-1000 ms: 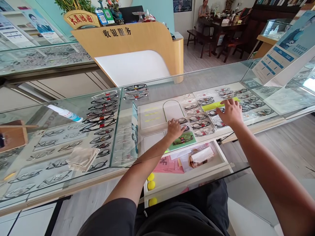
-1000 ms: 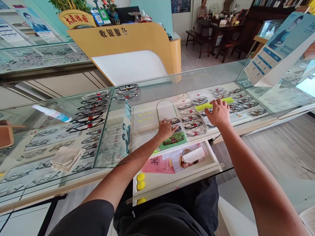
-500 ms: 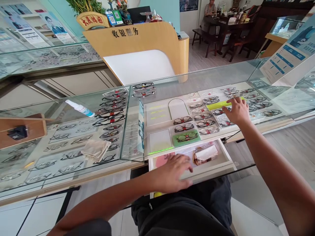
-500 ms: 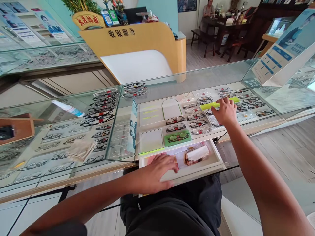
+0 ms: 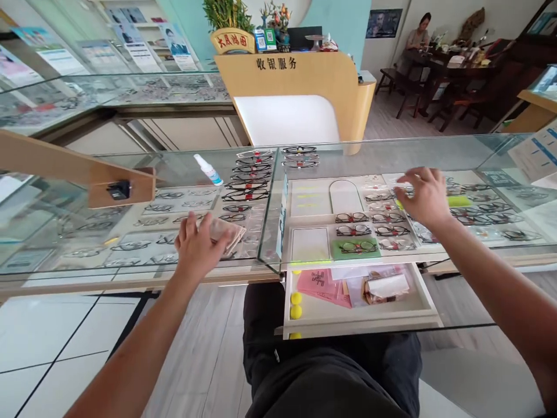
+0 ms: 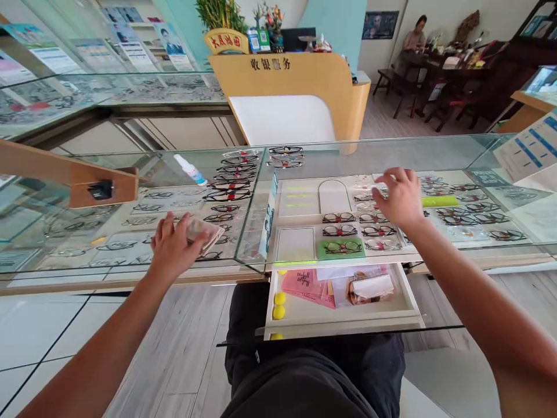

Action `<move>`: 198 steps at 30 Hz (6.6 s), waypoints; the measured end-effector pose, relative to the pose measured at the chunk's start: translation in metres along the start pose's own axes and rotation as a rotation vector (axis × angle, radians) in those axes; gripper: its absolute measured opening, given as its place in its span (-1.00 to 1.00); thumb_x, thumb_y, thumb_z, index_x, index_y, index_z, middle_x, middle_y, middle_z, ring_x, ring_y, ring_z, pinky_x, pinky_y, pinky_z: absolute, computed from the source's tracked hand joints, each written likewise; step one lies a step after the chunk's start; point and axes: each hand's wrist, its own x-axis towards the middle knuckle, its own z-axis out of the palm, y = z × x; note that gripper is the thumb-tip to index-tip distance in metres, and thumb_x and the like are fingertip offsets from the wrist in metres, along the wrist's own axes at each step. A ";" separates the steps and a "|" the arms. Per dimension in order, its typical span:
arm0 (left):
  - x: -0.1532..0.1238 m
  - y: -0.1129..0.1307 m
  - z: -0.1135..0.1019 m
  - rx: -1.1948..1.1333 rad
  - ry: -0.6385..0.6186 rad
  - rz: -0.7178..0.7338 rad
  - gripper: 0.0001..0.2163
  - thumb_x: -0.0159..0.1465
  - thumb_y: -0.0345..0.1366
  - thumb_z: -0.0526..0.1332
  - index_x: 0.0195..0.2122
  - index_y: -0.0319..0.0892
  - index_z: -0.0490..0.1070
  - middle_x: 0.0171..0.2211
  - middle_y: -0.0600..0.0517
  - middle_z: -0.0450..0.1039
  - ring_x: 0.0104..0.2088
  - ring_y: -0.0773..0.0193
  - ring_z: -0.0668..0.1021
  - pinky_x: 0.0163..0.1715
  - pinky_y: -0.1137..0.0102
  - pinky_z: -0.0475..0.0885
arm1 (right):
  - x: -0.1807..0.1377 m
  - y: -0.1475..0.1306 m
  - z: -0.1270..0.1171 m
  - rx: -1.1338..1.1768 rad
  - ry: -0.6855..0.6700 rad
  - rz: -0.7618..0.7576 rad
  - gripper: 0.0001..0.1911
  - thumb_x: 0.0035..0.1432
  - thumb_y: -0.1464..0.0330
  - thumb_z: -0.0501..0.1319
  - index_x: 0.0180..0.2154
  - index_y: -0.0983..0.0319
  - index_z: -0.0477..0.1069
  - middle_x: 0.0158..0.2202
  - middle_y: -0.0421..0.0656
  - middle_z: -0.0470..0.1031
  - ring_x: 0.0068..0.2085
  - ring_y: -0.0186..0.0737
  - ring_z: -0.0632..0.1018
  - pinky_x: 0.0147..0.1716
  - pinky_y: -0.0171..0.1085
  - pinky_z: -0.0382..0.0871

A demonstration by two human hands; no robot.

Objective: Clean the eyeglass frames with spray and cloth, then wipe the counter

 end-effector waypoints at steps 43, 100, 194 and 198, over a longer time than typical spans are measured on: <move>0.008 -0.012 0.006 -0.016 -0.026 -0.043 -0.17 0.41 0.31 0.00 0.51 -0.19 0.25 0.60 -0.26 0.08 0.60 -0.24 0.11 0.54 -0.17 0.08 | 0.102 -0.211 0.019 0.385 -0.379 -0.492 -0.48 0.51 0.43 -0.02 0.35 0.32 0.46 0.53 0.08 0.32 0.47 0.16 0.28 0.44 0.17 0.18; 0.018 0.000 -0.002 0.088 -0.089 -0.043 -0.12 0.42 0.34 -0.22 0.52 -0.20 0.21 0.60 -0.21 0.09 0.59 -0.23 0.13 0.50 -0.27 0.15 | 0.018 -0.039 0.276 -0.153 -0.520 -0.309 -0.52 0.33 0.47 0.11 0.17 0.35 0.62 0.41 0.11 0.46 0.46 0.26 0.28 0.45 0.12 0.06; 0.005 -0.002 0.000 0.025 -0.008 -0.036 -0.26 0.38 0.20 0.08 0.39 -0.26 0.35 0.51 -0.33 0.22 0.50 -0.32 0.25 0.48 -0.13 0.21 | -0.063 -0.244 -0.105 0.963 -1.035 -0.750 -0.51 0.56 0.11 0.15 0.34 0.20 0.41 0.37 0.09 0.42 0.40 0.05 0.37 0.41 0.08 0.33; 0.006 0.000 0.000 0.046 -0.023 -0.049 -0.24 0.38 0.21 0.06 0.40 -0.29 0.34 0.54 -0.30 0.18 0.51 -0.35 0.24 0.47 -0.14 0.23 | -0.118 -0.219 -0.063 0.735 -1.215 -0.559 -0.45 0.58 0.07 0.06 0.33 0.27 0.43 0.37 0.14 0.43 0.40 0.16 0.38 0.42 0.19 0.29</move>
